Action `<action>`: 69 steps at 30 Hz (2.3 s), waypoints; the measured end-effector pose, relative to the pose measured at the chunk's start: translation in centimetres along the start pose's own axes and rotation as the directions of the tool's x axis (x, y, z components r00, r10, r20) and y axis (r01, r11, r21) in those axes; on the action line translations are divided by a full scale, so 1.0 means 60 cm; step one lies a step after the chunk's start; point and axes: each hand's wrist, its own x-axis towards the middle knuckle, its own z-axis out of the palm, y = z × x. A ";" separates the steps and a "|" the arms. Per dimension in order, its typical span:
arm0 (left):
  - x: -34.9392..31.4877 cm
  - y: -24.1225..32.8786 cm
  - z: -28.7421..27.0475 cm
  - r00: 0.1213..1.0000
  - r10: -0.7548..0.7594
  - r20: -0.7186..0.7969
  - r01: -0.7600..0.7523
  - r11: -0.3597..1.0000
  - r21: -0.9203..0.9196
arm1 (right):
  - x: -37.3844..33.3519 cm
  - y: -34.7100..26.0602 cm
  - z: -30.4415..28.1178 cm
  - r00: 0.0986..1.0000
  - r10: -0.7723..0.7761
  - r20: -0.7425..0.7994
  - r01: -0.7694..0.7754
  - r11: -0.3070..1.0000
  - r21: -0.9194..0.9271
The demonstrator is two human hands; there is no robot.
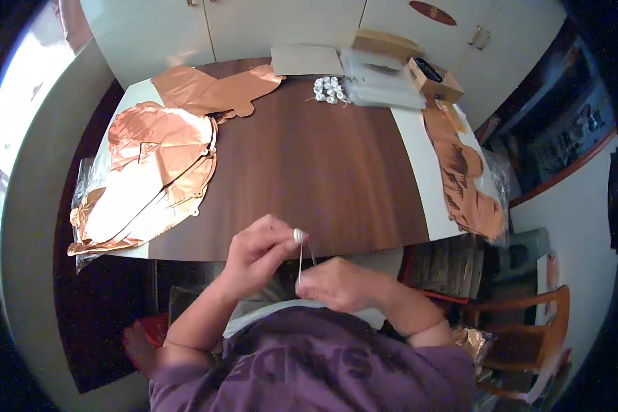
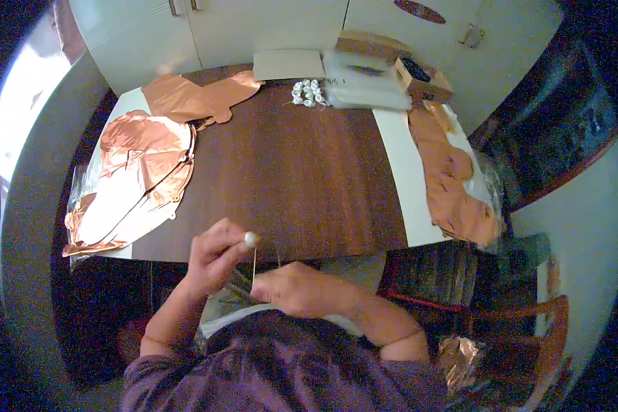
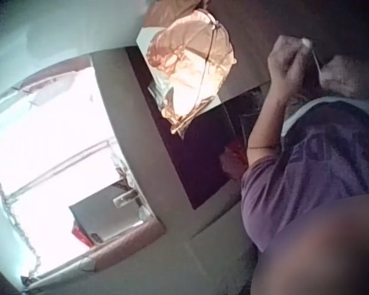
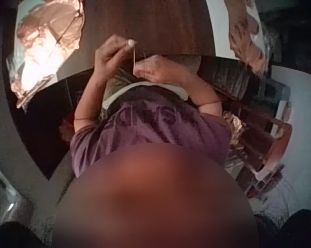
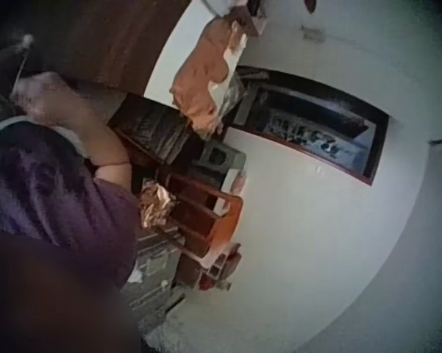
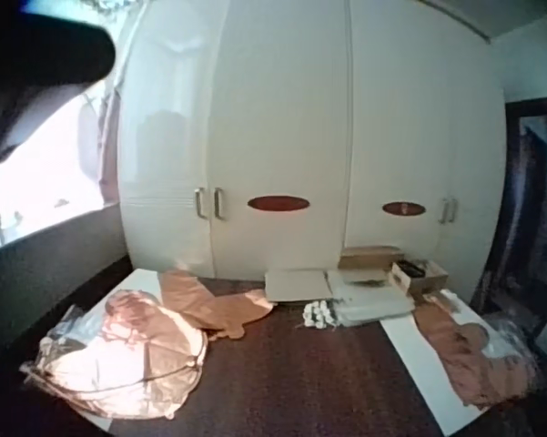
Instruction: Tying white strings onto small plastic valves for balloons on a desk.
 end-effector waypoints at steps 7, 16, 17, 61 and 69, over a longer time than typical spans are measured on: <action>-0.030 0.005 0.011 0.997 -0.012 0.080 0.016 0.999 -0.049 | 0.021 0.028 -0.043 0.949 0.222 -0.223 -0.232 0.973 -0.020; -0.006 0.011 0.000 0.997 -0.059 0.043 0.062 0.996 -0.062 | 0.004 0.037 -0.003 0.992 -0.051 -0.113 0.038 0.992 -0.118; 0.001 0.007 -0.002 0.991 -0.130 -0.010 0.130 0.991 0.006 | 0.009 0.031 -0.009 0.993 -0.059 -0.103 0.047 0.992 -0.114; -0.030 -0.016 0.002 0.925 -0.274 0.265 0.349 0.887 -0.303 | 0.000 0.003 -0.012 0.853 -0.106 -0.511 -0.184 0.855 -0.484; -0.004 -0.022 -0.008 0.799 -0.404 0.445 0.585 0.693 -0.421 | 0.009 0.013 -0.058 0.961 -0.100 -0.259 0.048 0.979 -0.197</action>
